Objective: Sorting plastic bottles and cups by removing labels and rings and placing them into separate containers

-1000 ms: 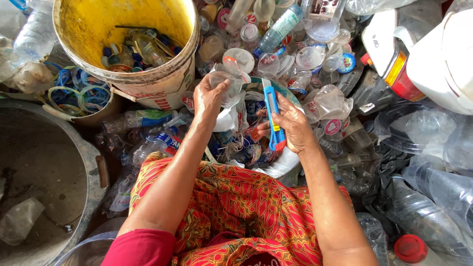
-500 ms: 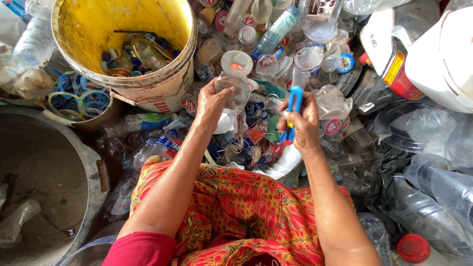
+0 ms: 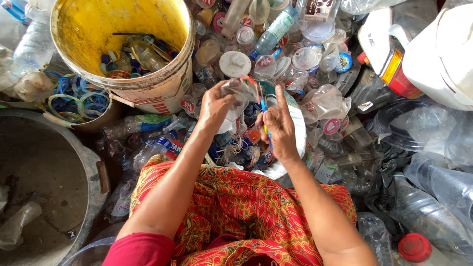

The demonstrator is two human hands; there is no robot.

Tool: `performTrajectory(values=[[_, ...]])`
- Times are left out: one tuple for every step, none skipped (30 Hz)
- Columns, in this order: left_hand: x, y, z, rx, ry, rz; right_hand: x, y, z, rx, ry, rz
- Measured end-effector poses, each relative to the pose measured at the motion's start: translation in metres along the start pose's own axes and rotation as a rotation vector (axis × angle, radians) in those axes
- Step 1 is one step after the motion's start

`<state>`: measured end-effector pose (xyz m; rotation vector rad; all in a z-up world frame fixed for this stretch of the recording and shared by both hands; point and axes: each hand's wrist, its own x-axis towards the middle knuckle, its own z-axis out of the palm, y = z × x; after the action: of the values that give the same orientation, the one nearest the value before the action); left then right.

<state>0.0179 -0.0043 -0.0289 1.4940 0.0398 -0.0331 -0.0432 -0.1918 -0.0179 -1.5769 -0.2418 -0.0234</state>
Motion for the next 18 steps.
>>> performTrajectory(values=[[0.001, -0.002, -0.001, 0.0, 0.0, 0.001, 0.001, -0.003, -0.002, 0.0, 0.0, -0.001], [0.002, -0.004, -0.003, -0.059, 0.026, 0.017, 0.003, -0.005, -0.004, -0.075, -0.068, 0.013], [0.003, -0.006, -0.005, -0.119, 0.053, 0.033, 0.005, -0.008, -0.006, -0.15, -0.136, 0.027], [0.004, -0.006, -0.007, -0.118, 0.055, 0.033, 0.008, -0.002, -0.008, -0.149, -0.137, 0.026], [0.004, -0.007, -0.009, -0.102, 0.039, 0.024, 0.011, 0.004, -0.01, -0.227, -0.126, 0.033], [0.004, -0.008, -0.01, -0.085, 0.022, 0.012, 0.013, 0.011, -0.013, -0.305, -0.115, 0.042], [0.004, -0.011, -0.011, -0.085, 0.024, 0.01, 0.015, 0.014, -0.014, -0.304, -0.116, 0.044], [0.006, -0.013, -0.013, -0.148, 0.005, -0.004, 0.018, 0.017, -0.015, -0.257, -0.098, 0.121], [0.007, -0.015, -0.015, -0.212, -0.013, -0.017, 0.021, 0.02, -0.016, -0.211, -0.08, 0.199], [0.006, -0.014, -0.015, -0.211, -0.01, -0.017, 0.022, 0.027, -0.016, -0.21, -0.082, 0.198], [0.006, -0.012, -0.014, -0.259, -0.025, -0.036, 0.024, 0.034, -0.015, -0.085, -0.029, 0.285], [0.005, -0.011, -0.014, -0.308, -0.04, -0.055, 0.025, 0.04, -0.016, 0.04, 0.026, 0.371], [-0.001, 0.003, -0.014, -0.308, -0.039, -0.055, 0.025, 0.047, -0.021, 0.039, 0.025, 0.372], [-0.006, 0.016, -0.013, 0.022, 0.04, -0.039, 0.024, 0.054, -0.026, 0.01, 0.036, 0.406], [-0.012, 0.029, -0.013, 0.353, 0.119, -0.022, 0.023, 0.061, -0.031, -0.02, 0.047, 0.441], [-0.014, 0.025, -0.009, 0.352, 0.119, -0.024, 0.024, 0.053, -0.03, -0.02, 0.046, 0.442], [-0.015, 0.022, -0.005, 0.617, 0.173, 0.24, 0.023, 0.045, -0.029, -0.098, 0.056, 0.425], [-0.017, 0.018, -0.001, 0.877, 0.225, 0.508, 0.024, 0.037, -0.028, -0.176, 0.064, 0.407]])
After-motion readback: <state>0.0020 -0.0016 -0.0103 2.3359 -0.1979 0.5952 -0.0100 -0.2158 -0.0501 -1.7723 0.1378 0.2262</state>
